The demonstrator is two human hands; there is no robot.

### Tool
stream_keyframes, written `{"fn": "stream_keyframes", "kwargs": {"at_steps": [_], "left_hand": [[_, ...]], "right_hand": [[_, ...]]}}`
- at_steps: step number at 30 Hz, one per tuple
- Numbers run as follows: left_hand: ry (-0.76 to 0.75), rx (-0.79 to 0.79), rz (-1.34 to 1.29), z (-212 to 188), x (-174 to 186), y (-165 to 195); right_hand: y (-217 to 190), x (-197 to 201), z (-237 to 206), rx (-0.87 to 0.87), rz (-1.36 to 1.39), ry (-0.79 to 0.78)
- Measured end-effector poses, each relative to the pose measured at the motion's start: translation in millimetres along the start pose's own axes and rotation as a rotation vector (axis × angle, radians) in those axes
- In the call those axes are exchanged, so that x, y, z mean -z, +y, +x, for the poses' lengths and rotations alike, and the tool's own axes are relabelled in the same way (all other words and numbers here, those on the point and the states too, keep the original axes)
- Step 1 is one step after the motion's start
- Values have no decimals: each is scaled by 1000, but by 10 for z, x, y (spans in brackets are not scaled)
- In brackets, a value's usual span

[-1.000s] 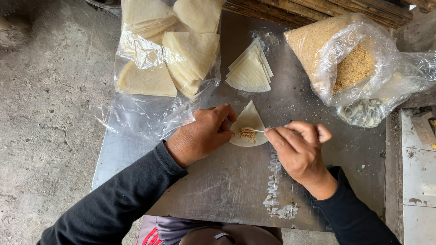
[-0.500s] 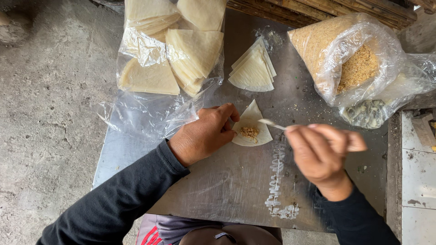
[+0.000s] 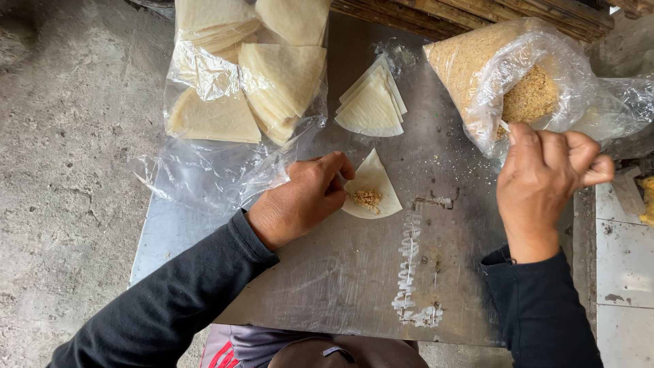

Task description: The person repeatedly scoops a crumbly filling into triangular pastry sheets, folds them into sealed triangular packets, and places them on a metal table. The person uses a small plastic scoop to transfer the filling from a plastic bag to the pastry.

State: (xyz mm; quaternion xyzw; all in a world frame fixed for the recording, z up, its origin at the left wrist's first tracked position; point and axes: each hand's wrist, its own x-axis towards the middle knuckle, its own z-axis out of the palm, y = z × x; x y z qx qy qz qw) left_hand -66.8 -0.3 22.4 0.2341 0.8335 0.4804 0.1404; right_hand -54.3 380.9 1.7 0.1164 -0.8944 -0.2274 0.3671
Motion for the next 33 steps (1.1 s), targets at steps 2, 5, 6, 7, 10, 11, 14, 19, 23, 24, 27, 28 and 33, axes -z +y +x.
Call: {"fn": "stream_keyframes", "kwargs": {"at_steps": [2,5,6,7,10,11,14,19,23,24,27,28,33], "left_hand": [[11,-6,-9,-5,5,8],[22,-27,-28,-5,13,9],[26,-35,-35,-5,15,7],[30,-41,-50,-7,13,5],[50,-51,-78,-8,4,-4],[51,-45,-81,-20,-2,-6],[73,-44,-87,-18,-28,-9],[67,-66,-61,-25,-45,-16],[59,-104,-69,-28,-66,-24],[59,-108,-61,-26,-72,-28],[34,-85,-91,-5,-82,-45],[43,-95,-105,5,-91,-48],[65,-128,-114,6,-127,-46]], "right_hand": [[-45,61,107,-6,18,23],[-79,203,259,-49,167,93],[-113,279,277,-60,315,90],[-183,353,280,-72,466,87],[-505,536,244,252,977,-209],[-610,571,235,313,1021,-285],[-770,613,256,272,1056,-366],[-831,589,295,283,1056,-307],[-873,577,229,308,1016,-236],[-884,569,209,291,1025,-218],[-931,540,170,238,1061,-177],[-945,530,163,219,1080,-174],[-1032,521,170,135,1173,-163]]}}
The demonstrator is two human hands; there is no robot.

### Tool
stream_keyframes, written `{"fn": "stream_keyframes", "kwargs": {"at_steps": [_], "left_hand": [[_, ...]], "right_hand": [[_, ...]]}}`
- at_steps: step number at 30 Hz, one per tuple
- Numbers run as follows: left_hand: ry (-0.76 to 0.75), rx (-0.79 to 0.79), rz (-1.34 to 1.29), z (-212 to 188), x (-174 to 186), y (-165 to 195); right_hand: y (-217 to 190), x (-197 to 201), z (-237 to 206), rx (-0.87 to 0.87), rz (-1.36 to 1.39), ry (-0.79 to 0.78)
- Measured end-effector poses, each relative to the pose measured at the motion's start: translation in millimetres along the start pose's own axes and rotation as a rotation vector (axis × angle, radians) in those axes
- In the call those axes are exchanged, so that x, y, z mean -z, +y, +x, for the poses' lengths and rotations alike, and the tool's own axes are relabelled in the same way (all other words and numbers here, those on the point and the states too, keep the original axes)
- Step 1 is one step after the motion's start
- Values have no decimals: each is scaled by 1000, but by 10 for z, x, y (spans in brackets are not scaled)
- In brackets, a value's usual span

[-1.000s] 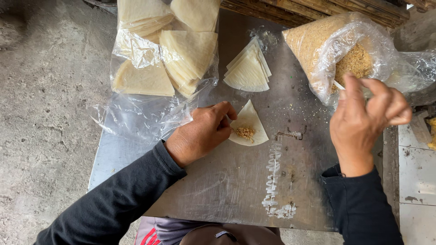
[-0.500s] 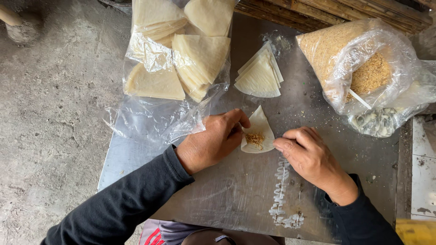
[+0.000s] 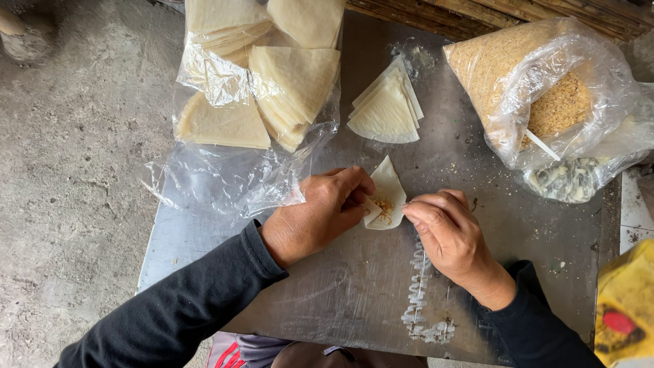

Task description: The person repeatedly scoops a crumbly filling into triangular pastry sheets, folds them into sealed triangular packets, and places them on a metal table. The person uses a small plastic scoop to transfer the filling from a plastic bag to the pastry.

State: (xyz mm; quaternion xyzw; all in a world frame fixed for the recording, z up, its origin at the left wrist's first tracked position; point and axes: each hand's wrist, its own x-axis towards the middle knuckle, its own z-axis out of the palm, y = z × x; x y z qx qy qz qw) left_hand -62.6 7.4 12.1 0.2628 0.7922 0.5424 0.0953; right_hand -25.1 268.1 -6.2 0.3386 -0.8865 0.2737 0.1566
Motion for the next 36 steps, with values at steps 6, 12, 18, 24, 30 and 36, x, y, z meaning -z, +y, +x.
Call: {"fn": "stream_keyframes", "kwargs": {"at_steps": [6,12,18,24,30,36], "left_hand": [[5,-3,8,-19,-14,18],[48,-42,76,-11,-29,32],[37,-26,89,-33,-39,48],[15,-98,233,-24,-39,58],[7,-166,292,-55,-60,37],[-43,-191,357,-71,-57,17]], "right_hand": [[-84,-44,77,16,57,4],[-116,-79,151,37,77,16],[-92,-94,122,15,73,-9],[-72,-107,114,8,90,-61],[-81,-66,125,10,68,-99],[-71,-84,115,-9,79,-112]]}}
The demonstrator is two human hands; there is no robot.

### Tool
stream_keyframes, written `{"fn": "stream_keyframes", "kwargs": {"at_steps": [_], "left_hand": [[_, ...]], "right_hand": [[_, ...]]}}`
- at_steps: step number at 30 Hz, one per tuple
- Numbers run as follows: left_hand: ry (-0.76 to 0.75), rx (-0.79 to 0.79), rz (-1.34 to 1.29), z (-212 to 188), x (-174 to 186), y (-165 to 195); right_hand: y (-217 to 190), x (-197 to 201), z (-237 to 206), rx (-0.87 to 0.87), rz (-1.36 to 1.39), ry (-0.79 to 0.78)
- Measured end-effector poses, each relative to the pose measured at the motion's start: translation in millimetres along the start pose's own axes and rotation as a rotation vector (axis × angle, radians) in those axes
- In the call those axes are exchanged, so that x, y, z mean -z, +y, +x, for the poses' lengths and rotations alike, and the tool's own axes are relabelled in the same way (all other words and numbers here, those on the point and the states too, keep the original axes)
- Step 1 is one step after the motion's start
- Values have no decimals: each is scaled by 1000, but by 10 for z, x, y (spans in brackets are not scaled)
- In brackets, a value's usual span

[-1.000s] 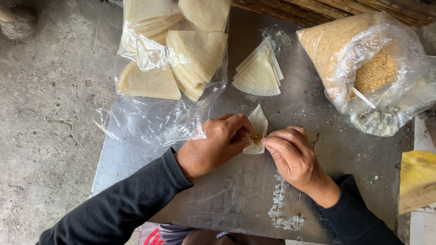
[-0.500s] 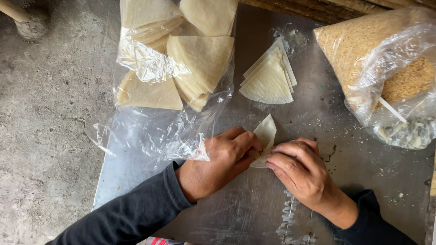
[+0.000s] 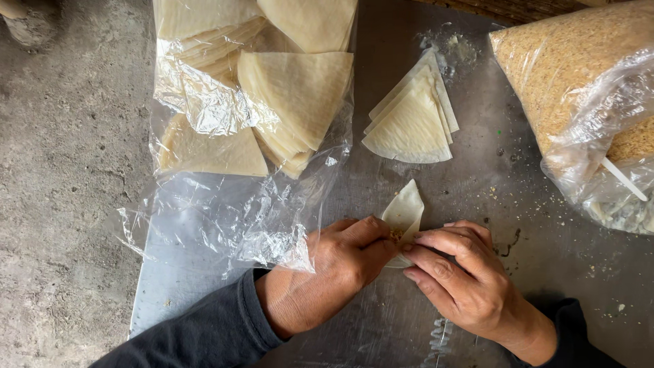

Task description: The person repeatedly scoops a crumbly filling into triangular pastry sheets, folds them into sealed triangular packets, and places them on a metal table. The person uses a small plastic scoop to transfer the filling from a plastic bag to the pastry.

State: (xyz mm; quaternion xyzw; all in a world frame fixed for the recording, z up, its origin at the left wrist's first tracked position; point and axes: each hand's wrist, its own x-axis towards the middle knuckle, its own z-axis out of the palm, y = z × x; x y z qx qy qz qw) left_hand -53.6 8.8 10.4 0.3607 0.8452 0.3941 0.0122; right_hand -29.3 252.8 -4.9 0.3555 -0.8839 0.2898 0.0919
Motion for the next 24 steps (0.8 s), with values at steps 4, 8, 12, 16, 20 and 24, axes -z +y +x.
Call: {"fn": "stream_keyframes", "kwargs": {"at_steps": [4,8,12,16,20,24], "left_hand": [[-14,-43,-2,-7,-5,-10],[21,-124,122,2,-50,-24],[32,-183,216,-12,-71,-42],[22,-144,174,15,-93,-49],[9,-101,37,41,-36,-73],[-8,-122,20,40,17,-65]], "right_hand": [[14,1,-24,-1,1,-43],[31,4,-34,15,0,-50],[35,6,-17,18,33,-34],[7,11,-1,15,47,-44],[2,0,8,-3,34,-42],[4,-21,-8,23,-20,4]]}}
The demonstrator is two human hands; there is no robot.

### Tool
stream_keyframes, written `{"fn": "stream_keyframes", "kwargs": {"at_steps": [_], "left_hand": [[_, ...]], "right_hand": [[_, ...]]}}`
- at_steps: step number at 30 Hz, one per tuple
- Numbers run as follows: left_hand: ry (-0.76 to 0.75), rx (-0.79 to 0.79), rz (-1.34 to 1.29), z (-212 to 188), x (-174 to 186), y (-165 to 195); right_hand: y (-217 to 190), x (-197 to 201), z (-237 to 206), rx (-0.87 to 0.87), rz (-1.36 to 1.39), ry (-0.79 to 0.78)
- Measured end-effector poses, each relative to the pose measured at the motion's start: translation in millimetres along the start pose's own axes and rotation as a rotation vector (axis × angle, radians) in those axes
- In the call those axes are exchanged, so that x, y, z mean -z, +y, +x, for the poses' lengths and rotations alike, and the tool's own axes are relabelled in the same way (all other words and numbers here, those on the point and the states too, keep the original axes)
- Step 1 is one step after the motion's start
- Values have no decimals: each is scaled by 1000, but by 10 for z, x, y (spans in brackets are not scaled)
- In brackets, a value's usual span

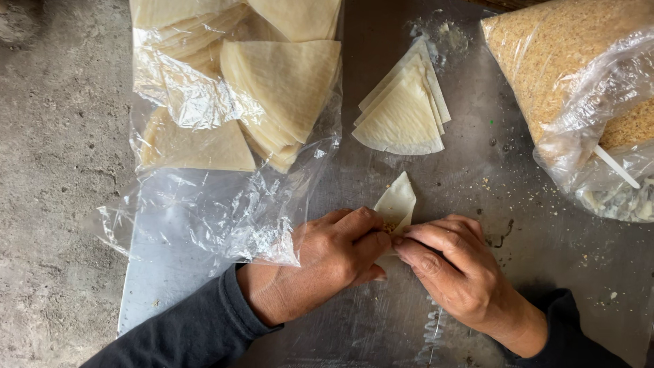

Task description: The person repeatedly scoops a crumbly filling into triangular pastry sheets, folds them into sealed triangular packets, and places them on a metal table. The person uses a small plastic scoop to transfer the filling from a plastic bag to the pastry.

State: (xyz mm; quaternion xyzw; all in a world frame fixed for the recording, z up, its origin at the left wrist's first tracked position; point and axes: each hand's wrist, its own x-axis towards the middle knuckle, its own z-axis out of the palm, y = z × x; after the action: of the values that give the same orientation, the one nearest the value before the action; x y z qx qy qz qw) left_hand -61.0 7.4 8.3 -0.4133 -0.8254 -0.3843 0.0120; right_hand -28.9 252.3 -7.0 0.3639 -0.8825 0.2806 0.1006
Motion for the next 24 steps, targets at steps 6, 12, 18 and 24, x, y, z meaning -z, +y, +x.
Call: {"fn": "stream_keyframes", "kwargs": {"at_steps": [6,12,18,24], "left_hand": [[-30,43,22,-8,-27,28],[44,192,-58,-23,-109,43],[127,319,-100,23,-210,39],[113,376,-190,25,-179,44]], "right_hand": [[-73,-7,-40,-37,-64,41],[-80,-20,-20,-133,0,76],[-81,-65,-46,-329,17,46],[-73,-76,-17,-215,-40,72]]}}
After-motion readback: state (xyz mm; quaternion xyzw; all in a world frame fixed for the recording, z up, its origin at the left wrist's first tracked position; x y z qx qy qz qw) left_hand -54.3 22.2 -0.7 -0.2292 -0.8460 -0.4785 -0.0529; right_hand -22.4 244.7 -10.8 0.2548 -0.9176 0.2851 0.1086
